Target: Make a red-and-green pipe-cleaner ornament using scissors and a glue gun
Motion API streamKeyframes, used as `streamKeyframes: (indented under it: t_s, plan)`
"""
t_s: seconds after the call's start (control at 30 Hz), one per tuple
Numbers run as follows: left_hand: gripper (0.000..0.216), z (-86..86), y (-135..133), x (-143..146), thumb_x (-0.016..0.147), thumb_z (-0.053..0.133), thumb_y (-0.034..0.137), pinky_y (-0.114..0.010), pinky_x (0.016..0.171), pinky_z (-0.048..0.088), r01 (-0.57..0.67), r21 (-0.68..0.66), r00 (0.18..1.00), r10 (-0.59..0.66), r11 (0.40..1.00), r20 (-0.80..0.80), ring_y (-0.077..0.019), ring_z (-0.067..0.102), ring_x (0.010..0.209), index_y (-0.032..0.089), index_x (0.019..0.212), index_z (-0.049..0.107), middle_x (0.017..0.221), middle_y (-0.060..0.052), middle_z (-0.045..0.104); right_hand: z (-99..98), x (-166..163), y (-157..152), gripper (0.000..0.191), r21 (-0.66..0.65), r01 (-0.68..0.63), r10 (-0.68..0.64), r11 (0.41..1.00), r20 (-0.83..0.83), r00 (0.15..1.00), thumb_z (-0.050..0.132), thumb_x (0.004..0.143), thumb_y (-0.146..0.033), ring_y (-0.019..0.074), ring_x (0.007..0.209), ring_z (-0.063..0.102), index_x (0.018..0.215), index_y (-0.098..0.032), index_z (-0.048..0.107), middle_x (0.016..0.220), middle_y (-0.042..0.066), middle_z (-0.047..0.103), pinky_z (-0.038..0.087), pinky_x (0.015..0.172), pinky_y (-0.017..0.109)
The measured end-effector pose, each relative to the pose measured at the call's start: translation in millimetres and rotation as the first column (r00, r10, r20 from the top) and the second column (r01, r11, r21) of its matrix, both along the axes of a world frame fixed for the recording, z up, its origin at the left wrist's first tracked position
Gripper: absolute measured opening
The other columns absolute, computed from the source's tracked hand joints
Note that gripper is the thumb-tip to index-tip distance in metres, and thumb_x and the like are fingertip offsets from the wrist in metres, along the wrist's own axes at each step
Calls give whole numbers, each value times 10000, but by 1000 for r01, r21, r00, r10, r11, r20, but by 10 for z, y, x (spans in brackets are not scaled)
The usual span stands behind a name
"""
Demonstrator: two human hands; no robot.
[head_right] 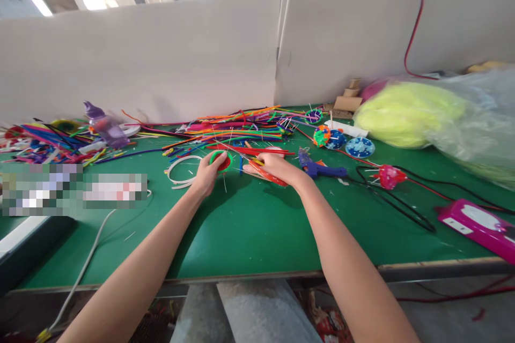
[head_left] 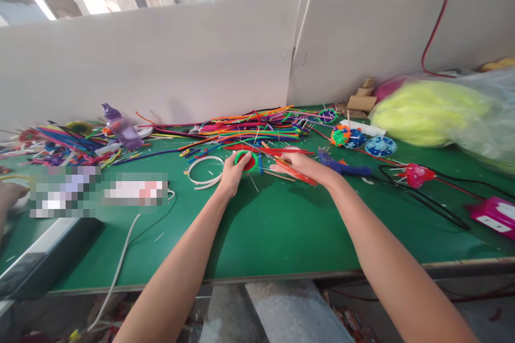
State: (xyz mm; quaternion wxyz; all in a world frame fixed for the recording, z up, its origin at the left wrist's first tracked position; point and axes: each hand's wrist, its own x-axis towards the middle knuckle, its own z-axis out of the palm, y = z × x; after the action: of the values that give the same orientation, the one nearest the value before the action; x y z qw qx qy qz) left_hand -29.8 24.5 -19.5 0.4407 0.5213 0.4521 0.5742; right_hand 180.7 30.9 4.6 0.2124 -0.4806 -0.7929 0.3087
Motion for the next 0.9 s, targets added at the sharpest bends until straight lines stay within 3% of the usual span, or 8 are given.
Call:
streamKeyframes:
  t_s: [0.37,0.57,0.77,0.9]
  plan:
    - [283,-16,17,-7,732,694,460,-225,600,425,3,31,1000,-3,1000,-7,-126,529,680,185,796,672,755,-4,629,32,-35,-77,422,-6,-16,15,1000,-65,998,567,777,-632,194,650,585,810,-214,605,706,5,624,421,575,263]
    - [270,-18,11,-6,736,692,450,-226,615,422,5,36,1000,-5,999,-12,-117,514,663,185,778,666,744,2,622,46,-66,-67,501,-35,26,-26,999,-21,999,527,774,-682,164,597,530,761,-185,586,668,10,593,375,560,258]
    - [258,-23,20,-6,729,696,430,-228,639,413,-4,38,1000,5,999,-23,-121,508,672,176,735,651,703,12,591,48,-78,-93,547,182,108,-131,977,123,984,508,770,-719,150,577,498,678,-182,561,637,24,585,329,558,255]
    - [265,-12,15,-4,719,700,429,-229,622,401,-1,24,1000,2,1000,-30,-119,497,654,169,724,647,678,16,578,59,-95,-111,555,222,110,-161,969,227,961,470,795,-715,176,605,548,657,-188,577,644,50,607,318,542,256]
